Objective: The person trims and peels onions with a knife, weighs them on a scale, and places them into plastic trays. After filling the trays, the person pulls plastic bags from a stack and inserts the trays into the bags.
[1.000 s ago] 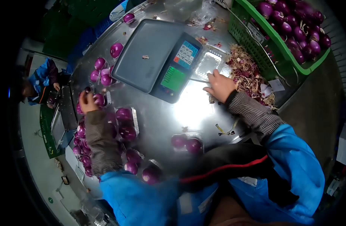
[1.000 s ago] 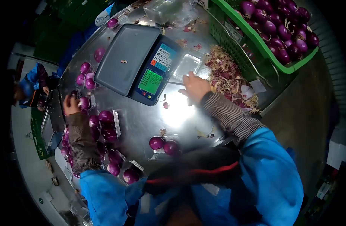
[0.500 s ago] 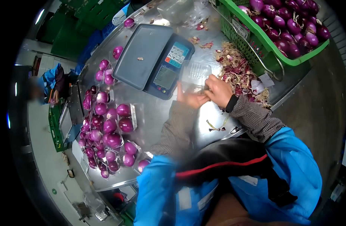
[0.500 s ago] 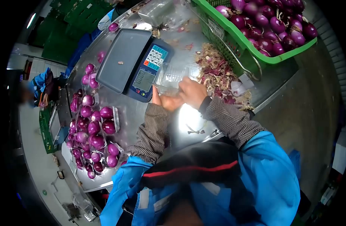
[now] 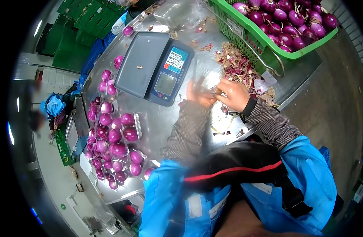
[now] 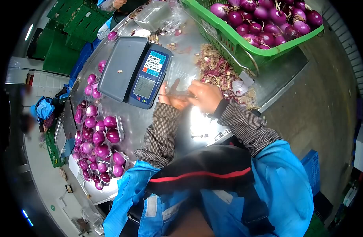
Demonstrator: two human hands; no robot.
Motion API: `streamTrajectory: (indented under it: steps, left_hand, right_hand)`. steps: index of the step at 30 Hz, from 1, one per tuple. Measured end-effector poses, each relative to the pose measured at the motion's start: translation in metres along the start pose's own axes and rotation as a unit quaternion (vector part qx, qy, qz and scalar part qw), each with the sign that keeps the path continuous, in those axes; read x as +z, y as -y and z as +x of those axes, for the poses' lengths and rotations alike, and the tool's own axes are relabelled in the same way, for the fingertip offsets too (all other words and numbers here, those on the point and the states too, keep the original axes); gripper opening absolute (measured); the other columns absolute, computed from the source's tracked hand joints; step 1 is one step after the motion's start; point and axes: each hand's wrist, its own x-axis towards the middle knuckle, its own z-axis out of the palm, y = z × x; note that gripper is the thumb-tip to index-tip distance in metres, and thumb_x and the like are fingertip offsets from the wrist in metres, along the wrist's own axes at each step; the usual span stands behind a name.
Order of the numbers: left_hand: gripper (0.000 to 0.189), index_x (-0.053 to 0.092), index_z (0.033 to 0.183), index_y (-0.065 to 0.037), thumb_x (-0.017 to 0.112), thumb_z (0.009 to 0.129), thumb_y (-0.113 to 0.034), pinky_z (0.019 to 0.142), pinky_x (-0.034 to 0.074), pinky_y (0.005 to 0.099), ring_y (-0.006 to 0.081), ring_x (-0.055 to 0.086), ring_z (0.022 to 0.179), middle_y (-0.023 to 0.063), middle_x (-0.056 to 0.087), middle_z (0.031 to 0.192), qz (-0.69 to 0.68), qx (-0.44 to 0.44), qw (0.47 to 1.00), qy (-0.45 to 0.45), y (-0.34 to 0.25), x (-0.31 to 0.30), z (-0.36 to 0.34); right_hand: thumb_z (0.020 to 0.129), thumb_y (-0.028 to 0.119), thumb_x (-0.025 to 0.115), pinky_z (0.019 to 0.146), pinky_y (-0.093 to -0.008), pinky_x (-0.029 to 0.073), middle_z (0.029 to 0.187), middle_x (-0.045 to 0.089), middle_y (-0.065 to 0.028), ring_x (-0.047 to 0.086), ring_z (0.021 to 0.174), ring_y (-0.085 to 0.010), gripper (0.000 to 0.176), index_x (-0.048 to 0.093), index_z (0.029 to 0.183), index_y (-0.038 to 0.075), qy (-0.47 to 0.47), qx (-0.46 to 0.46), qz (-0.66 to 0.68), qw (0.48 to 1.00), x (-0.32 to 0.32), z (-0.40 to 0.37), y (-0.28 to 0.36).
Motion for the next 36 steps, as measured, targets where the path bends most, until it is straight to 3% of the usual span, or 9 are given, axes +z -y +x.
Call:
streamTrajectory:
  steps: [15,18,22,26,29,30,32,34,36]
  left_hand:
    - [0.066,0.044,0.140,-0.014,0.054,0.090,-0.056,0.106,0.034,0.0637,0.0416,0.043,0.132,0.0234,0.038,0.147,0.011,-0.021,1.000,-0.015,0.003,0.021,-0.011]
    - [0.066,0.045,0.139,-0.017,0.051,0.091,-0.061,0.090,0.046,0.0590,0.0399,0.054,0.112,0.0277,0.047,0.131,0.006,-0.007,0.999,-0.048,-0.004,0.006,-0.002]
    - [0.065,0.045,0.141,-0.020,0.045,0.093,-0.064,0.095,0.041,0.0635,0.0389,0.054,0.108,0.0251,0.048,0.130,0.019,0.008,0.997,-0.078,-0.026,0.007,0.002]
    - [0.097,0.019,0.156,-0.007,0.045,0.090,-0.072,0.112,0.031,0.0554,0.0433,0.035,0.139,0.0314,0.020,0.157,0.073,0.013,0.996,0.050,-0.054,-0.004,0.032]
    - [0.098,0.018,0.156,-0.006,0.042,0.090,-0.074,0.113,0.033,0.0510,0.0419,0.035,0.141,0.0304,0.026,0.155,0.172,0.007,0.984,-0.036,-0.076,-0.027,0.078]
    - [0.101,0.018,0.156,-0.004,0.043,0.089,-0.076,0.113,0.033,0.0497,0.0402,0.034,0.141,0.0289,0.032,0.153,0.223,0.014,0.971,-0.091,-0.084,-0.043,0.101]
    - [0.082,0.030,0.149,0.002,0.047,0.095,-0.058,0.103,0.045,0.0484,0.0407,0.051,0.127,0.0281,0.046,0.142,0.433,0.087,0.879,-0.178,-0.086,-0.001,0.067]
    - [0.069,0.040,0.142,0.003,0.059,0.093,-0.042,0.100,0.046,0.0422,0.0360,0.056,0.121,0.0261,0.054,0.134,0.584,0.223,0.764,-0.161,-0.099,-0.010,0.072]
    - [0.057,0.049,0.136,0.004,0.064,0.093,-0.031,0.099,0.047,0.0401,0.0309,0.058,0.119,0.0233,0.059,0.128,0.597,0.352,0.715,-0.087,-0.131,-0.047,0.110]
  right_hand:
    - [0.079,0.023,0.071,0.067,-0.0410,0.051,0.087,0.060,-0.0071,0.064,0.085,-0.0285,0.020,0.061,0.086,0.008,-0.038,0.053,-0.015,0.998,-0.015,-0.008,0.002]
    - [0.080,0.017,0.071,0.063,-0.0413,0.048,0.081,0.055,-0.0081,0.060,0.076,-0.0299,0.018,0.057,0.081,0.006,-0.098,-0.024,-0.004,0.995,-0.020,-0.015,-0.005]
    - [0.079,0.011,0.071,0.061,-0.0380,0.049,0.079,0.054,-0.0058,0.060,0.077,-0.0254,0.014,0.057,0.079,0.008,-0.078,-0.078,-0.073,0.991,-0.036,-0.033,0.000]
    - [0.075,0.013,0.066,0.061,-0.0326,0.049,0.080,0.053,-0.0037,0.059,0.077,-0.0214,0.012,0.055,0.079,0.010,-0.044,-0.185,-0.118,0.975,-0.007,-0.067,-0.002]
    - [0.075,0.014,0.059,0.061,-0.0301,0.051,0.081,0.053,-0.0043,0.058,0.082,-0.0201,0.009,0.053,0.080,0.009,0.020,-0.209,-0.149,0.966,0.038,-0.086,-0.014]
    - [0.076,0.014,0.059,0.062,-0.0296,0.051,0.081,0.053,-0.0042,0.058,0.082,-0.0202,0.009,0.053,0.080,0.009,0.038,-0.206,-0.139,0.968,0.044,-0.086,-0.011]
    - [0.077,0.017,0.060,0.063,-0.0346,0.053,0.082,0.059,-0.0065,0.062,0.078,-0.0243,0.010,0.059,0.083,0.009,0.070,-0.195,-0.109,0.972,0.061,-0.085,-0.011]
    - [0.077,0.023,0.065,0.062,-0.0409,0.054,0.080,0.063,-0.0091,0.066,0.073,-0.0294,0.014,0.063,0.083,0.010,0.081,-0.198,-0.067,0.975,0.060,-0.082,-0.008]
    - [0.077,0.026,0.070,0.062,-0.0391,0.054,0.082,0.059,-0.0074,0.065,0.077,-0.0267,0.020,0.059,0.082,0.010,0.053,-0.183,-0.085,0.978,0.040,-0.083,-0.003]
